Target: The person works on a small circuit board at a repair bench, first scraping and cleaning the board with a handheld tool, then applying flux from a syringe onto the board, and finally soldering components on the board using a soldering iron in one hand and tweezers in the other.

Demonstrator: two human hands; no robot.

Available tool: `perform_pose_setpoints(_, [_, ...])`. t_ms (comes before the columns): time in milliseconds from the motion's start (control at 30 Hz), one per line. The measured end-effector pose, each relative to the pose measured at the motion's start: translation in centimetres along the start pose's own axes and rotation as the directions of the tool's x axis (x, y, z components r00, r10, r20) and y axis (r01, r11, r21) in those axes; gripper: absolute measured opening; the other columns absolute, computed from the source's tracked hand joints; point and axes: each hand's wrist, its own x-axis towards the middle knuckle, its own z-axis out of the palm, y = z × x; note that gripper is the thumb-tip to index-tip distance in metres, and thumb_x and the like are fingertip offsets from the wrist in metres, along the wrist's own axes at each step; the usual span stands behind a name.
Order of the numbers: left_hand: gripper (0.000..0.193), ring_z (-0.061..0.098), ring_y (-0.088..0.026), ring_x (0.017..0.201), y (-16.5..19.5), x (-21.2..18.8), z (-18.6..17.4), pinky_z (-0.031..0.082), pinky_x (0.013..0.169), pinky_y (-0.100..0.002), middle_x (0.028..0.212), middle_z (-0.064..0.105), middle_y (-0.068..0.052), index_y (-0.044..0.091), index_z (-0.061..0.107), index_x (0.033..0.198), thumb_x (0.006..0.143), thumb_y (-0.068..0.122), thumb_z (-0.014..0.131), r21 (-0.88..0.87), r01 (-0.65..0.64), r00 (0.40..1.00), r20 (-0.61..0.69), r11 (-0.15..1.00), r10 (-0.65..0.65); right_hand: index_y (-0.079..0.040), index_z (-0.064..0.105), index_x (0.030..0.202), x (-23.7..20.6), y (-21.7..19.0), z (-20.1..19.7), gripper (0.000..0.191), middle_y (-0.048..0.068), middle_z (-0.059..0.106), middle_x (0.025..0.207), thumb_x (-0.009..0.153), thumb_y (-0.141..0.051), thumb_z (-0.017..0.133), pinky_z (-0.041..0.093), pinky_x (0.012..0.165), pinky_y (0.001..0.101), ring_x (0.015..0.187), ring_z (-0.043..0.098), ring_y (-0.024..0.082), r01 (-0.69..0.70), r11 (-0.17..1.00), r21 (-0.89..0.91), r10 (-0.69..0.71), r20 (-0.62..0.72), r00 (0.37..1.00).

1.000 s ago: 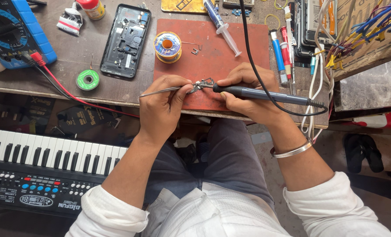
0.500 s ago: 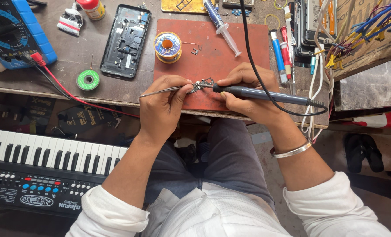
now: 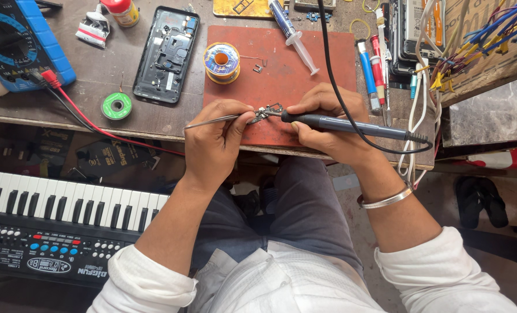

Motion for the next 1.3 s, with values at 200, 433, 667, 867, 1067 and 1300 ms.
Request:
perform_pose_setpoints(200, [0.007,0.072,-0.021,0.082,-0.05,-0.01,0.03,0.057,0.072,-0.032,0.099,0.073,-0.010,0.002,0.070,0.104,0.102,0.008,0.072,0.000,0.000,1.000,-0.001,1.000,0.000,-0.002,0.076,0.105,-0.01,0.01,0.00,0.021,0.009,0.071,0.100,0.085,-0.005,0.079,0.057,0.077,0.0262,0.089,0.070,0.014,-0.004,1.000,0.001,0.004,0.006,1.000])
perform_pose_setpoints(433, [0.007,0.073,-0.021,0.081,-0.08,-0.03,0.01,0.058,0.071,-0.032,0.099,0.073,-0.010,0.002,0.070,0.104,0.102,0.008,0.072,-0.002,0.013,1.000,0.000,1.000,-0.013,-0.002,0.076,0.105,-0.05,0.08,0.01,0.020,0.009,0.071,0.100,0.085,-0.005,0.079,0.057,0.077,0.0260,0.089,0.069,0.014,0.003,1.000,0.008,-0.003,0.004,1.000])
perform_pose_setpoints(667, [0.007,0.073,-0.022,0.084,-0.05,0.00,0.02,0.058,0.073,-0.033,0.099,0.073,-0.010,0.002,0.070,0.105,0.102,0.008,0.072,0.006,-0.003,1.000,-0.002,1.000,0.003,-0.002,0.076,0.105,0.05,-0.02,-0.01,0.021,0.008,0.071,0.098,0.084,-0.005,0.080,0.056,0.077,0.0261,0.088,0.069,0.014,0.015,1.000,-0.020,-0.015,0.004,1.000])
perform_pose_setpoints(867, [0.007,0.073,-0.023,0.085,-0.07,0.00,0.04,0.058,0.073,-0.033,0.099,0.073,-0.011,0.002,0.070,0.104,0.102,0.008,0.072,0.013,-0.015,1.000,-0.005,1.000,0.015,-0.003,0.076,0.106,0.06,-0.10,0.01,0.021,0.008,0.071,0.099,0.085,-0.006,0.080,0.056,0.077,0.0255,0.088,0.070,0.013,-0.006,1.000,0.012,0.006,0.009,1.000])
perform_pose_setpoints(1067, [0.007,0.073,-0.022,0.084,-0.16,0.01,0.06,0.058,0.073,-0.033,0.100,0.073,-0.010,0.002,0.070,0.104,0.102,0.008,0.072,0.004,-0.010,1.000,-0.005,1.000,0.010,-0.003,0.077,0.105,0.08,0.04,-0.02,0.022,0.008,0.071,0.098,0.084,-0.007,0.079,0.056,0.076,0.0254,0.088,0.069,0.014,0.003,1.000,-0.014,-0.002,0.012,1.000])
perform_pose_setpoints(1300, [0.007,0.073,-0.019,0.082,-0.16,-0.05,0.13,0.058,0.072,-0.031,0.100,0.073,-0.010,0.001,0.070,0.105,0.102,0.008,0.072,-0.004,-0.002,1.000,-0.005,1.000,0.002,-0.003,0.077,0.106,-0.01,0.07,-0.04,0.022,0.008,0.071,0.100,0.084,-0.007,0.080,0.056,0.078,0.0257,0.090,0.069,0.014,0.000,1.000,0.000,0.000,0.014,1.000])
